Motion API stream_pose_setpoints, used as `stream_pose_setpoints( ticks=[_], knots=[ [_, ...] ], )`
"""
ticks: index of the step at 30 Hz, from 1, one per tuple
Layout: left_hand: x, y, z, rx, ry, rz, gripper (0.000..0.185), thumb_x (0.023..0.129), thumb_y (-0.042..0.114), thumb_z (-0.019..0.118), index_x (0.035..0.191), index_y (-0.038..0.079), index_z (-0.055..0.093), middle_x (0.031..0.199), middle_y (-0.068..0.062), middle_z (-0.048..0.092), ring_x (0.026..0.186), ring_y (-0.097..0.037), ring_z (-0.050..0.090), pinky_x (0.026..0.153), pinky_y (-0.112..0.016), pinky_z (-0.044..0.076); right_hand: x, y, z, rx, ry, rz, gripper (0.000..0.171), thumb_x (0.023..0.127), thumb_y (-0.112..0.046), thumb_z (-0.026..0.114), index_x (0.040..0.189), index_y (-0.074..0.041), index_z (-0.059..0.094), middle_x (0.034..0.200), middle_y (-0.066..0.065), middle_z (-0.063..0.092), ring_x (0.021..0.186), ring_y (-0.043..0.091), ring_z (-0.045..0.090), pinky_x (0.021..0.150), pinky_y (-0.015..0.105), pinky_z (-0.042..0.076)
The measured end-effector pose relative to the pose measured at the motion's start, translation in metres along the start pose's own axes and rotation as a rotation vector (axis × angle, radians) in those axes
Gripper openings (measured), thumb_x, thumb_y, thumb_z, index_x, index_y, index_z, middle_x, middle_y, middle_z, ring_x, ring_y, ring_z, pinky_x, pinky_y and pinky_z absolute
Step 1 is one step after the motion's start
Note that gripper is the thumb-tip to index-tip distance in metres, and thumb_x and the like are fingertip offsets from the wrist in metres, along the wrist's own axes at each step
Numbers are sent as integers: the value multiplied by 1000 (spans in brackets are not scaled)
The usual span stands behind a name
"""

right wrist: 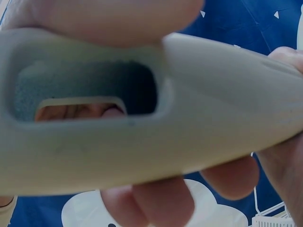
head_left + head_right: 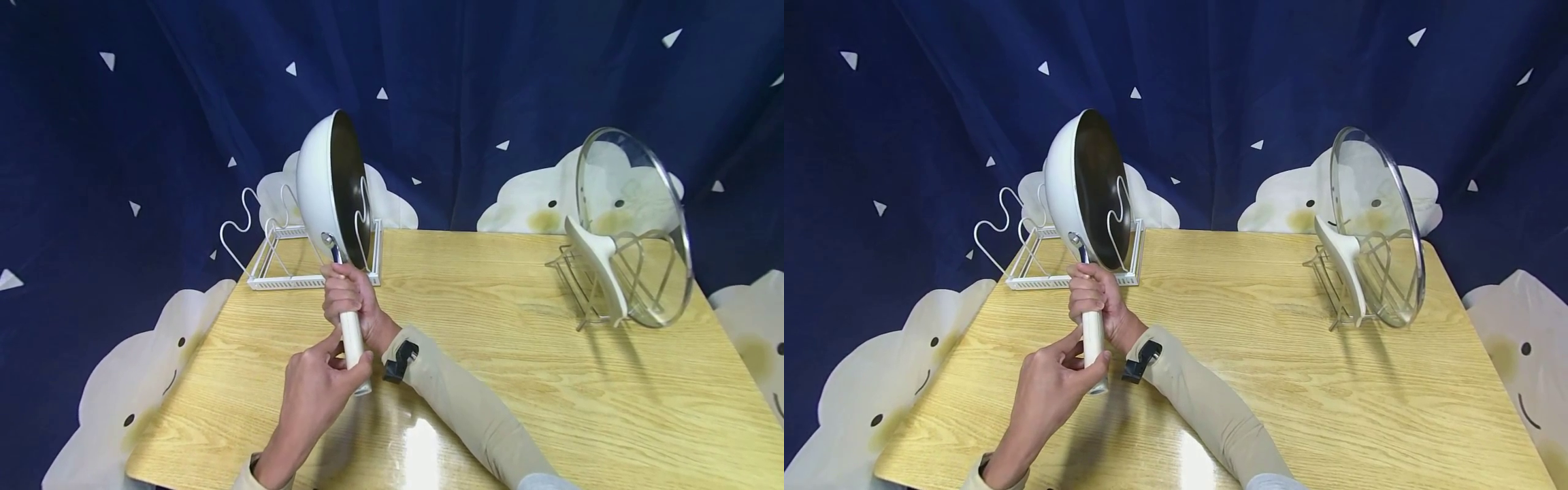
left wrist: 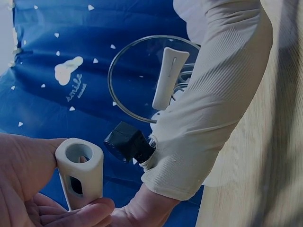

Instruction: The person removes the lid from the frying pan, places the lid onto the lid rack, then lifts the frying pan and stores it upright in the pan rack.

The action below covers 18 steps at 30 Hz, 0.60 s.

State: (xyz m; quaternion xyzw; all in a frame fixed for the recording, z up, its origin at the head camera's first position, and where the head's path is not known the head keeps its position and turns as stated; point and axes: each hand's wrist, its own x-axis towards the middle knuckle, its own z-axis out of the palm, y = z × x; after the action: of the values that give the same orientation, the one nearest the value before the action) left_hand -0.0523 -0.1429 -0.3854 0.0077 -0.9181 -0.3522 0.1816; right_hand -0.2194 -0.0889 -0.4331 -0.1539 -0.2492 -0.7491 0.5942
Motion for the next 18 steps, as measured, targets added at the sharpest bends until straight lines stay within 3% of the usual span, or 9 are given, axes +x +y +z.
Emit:
stream_pose_setpoints(
  ticks=[18],
  knots=[
    [3, 2, -1, 39, -23, 46, 15, 78, 22, 81, 85, 22, 68, 70, 5, 73, 56, 1, 62, 47, -20, 45, -2, 0, -2, 20, -1, 2, 35, 100, -12, 51, 71, -19, 32, 51, -14, 27, 39, -2, 25, 37, 18, 33]
  ],
)
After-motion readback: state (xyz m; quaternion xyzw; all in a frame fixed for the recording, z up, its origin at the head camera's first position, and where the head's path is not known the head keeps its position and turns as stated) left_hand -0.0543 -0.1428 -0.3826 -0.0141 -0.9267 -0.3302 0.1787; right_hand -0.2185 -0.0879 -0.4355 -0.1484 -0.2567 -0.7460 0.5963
